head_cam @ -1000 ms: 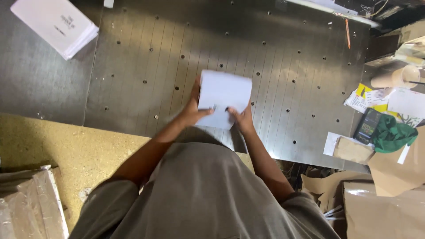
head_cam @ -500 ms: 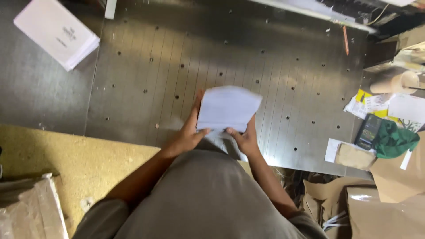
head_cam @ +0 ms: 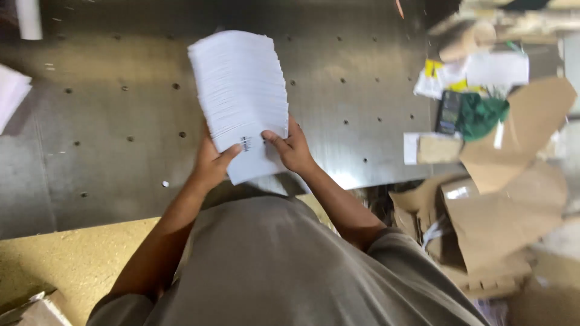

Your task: Aligning and stacking printed paper on an industrial guillotine cutter for trimming.

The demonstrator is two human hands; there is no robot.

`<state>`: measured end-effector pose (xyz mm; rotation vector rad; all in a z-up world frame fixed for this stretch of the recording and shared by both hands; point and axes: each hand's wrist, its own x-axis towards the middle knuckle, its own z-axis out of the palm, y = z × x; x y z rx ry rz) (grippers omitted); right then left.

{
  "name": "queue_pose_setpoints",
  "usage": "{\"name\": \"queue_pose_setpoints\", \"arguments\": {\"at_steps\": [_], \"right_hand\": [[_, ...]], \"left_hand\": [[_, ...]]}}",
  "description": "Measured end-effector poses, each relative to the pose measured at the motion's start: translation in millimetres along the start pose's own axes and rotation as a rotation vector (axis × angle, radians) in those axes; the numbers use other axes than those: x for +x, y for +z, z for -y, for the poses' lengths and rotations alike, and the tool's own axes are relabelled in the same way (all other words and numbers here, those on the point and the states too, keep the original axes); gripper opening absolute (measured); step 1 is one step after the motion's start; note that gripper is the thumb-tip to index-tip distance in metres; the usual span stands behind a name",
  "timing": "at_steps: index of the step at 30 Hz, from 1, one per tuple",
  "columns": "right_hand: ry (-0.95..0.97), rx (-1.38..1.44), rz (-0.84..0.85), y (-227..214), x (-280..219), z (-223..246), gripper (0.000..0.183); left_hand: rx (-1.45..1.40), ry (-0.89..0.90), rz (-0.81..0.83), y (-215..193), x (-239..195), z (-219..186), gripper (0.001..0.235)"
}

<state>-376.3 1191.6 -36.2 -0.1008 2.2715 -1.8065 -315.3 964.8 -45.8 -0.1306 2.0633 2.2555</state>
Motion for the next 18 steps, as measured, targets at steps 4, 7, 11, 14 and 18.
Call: {"name": "queue_pose_setpoints", "arguments": {"at_steps": [4, 7, 11, 14, 18], "right_hand": [[-0.164, 0.072, 0.151, 4, -34, -13, 0.095], [-0.284, 0.109, 0.201, 9, -30, 6, 0.1], [-0.154, 0.041, 0.166, 19, -11, 33, 0.092], [0.099, -0.024, 0.123, 31, 24, -69, 0.065], [0.1, -0.01, 0.072, 17, 21, -15, 0.066]], "left_hand": [[-0.017, 0.263, 0.054, -3, -40, 16, 0.085], [0.084, 0.303, 0.048, 8, -40, -18, 0.091], [0.085, 0.139, 0.003, -6, -13, 43, 0.097], [0.205, -0.107, -0.037, 7, 22, 52, 0.088], [0.204, 0.017, -0.048, 14, 29, 22, 0.087]]}}
